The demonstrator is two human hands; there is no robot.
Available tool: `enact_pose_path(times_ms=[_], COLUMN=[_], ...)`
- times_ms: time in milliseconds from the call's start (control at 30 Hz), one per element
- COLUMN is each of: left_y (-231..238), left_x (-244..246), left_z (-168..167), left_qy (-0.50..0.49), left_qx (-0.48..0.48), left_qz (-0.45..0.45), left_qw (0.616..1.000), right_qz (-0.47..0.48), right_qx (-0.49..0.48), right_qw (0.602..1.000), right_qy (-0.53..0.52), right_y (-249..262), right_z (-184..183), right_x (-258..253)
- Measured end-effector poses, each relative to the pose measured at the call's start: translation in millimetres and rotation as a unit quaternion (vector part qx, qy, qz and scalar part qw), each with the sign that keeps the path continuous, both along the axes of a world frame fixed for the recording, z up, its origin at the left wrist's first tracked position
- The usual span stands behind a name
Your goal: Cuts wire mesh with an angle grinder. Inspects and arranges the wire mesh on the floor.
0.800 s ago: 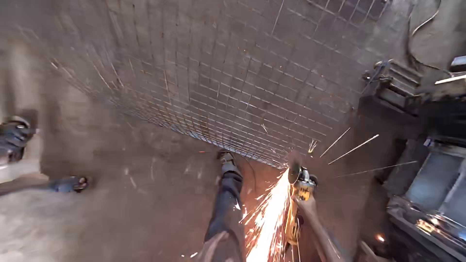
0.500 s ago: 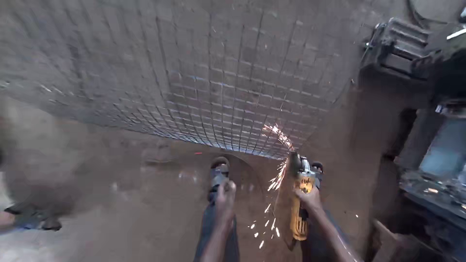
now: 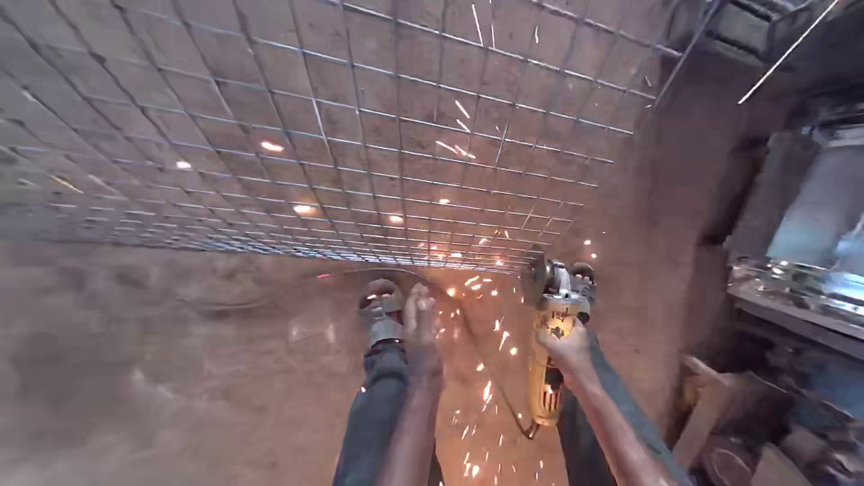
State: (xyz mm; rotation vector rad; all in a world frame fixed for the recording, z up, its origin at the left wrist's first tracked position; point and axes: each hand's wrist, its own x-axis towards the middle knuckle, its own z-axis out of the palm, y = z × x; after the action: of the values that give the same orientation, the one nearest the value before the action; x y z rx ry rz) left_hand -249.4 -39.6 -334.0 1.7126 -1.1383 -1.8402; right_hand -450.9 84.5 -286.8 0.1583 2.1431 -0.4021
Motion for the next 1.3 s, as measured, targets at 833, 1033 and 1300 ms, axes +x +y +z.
enact_pose_path(times_ms=[833,1033,1300], left_y=[-55.1,-58.1,-59.2], left_x=[-32.0,-38.1,-39.3], left_z=[30.9,30.6,27.9], left_qy=[0.106,0.098,0.098], left_qx=[0.151,0.156,0.181], left_qz=[0.065,0.091,0.12], left_qw=[0.981,0.979,0.971], right_qz=[-0.057,-0.024,-0.003], right_qx=[-0.055,-0.034,0.022], right_qw=[0.996,0.999,1.0], right_qy=[0.037,0.008,-0.005], right_y=[1.8,7.4,3.6], right_z=[7.8,-7.4,-8.6], right_x=[11.7,8.4,9.3])
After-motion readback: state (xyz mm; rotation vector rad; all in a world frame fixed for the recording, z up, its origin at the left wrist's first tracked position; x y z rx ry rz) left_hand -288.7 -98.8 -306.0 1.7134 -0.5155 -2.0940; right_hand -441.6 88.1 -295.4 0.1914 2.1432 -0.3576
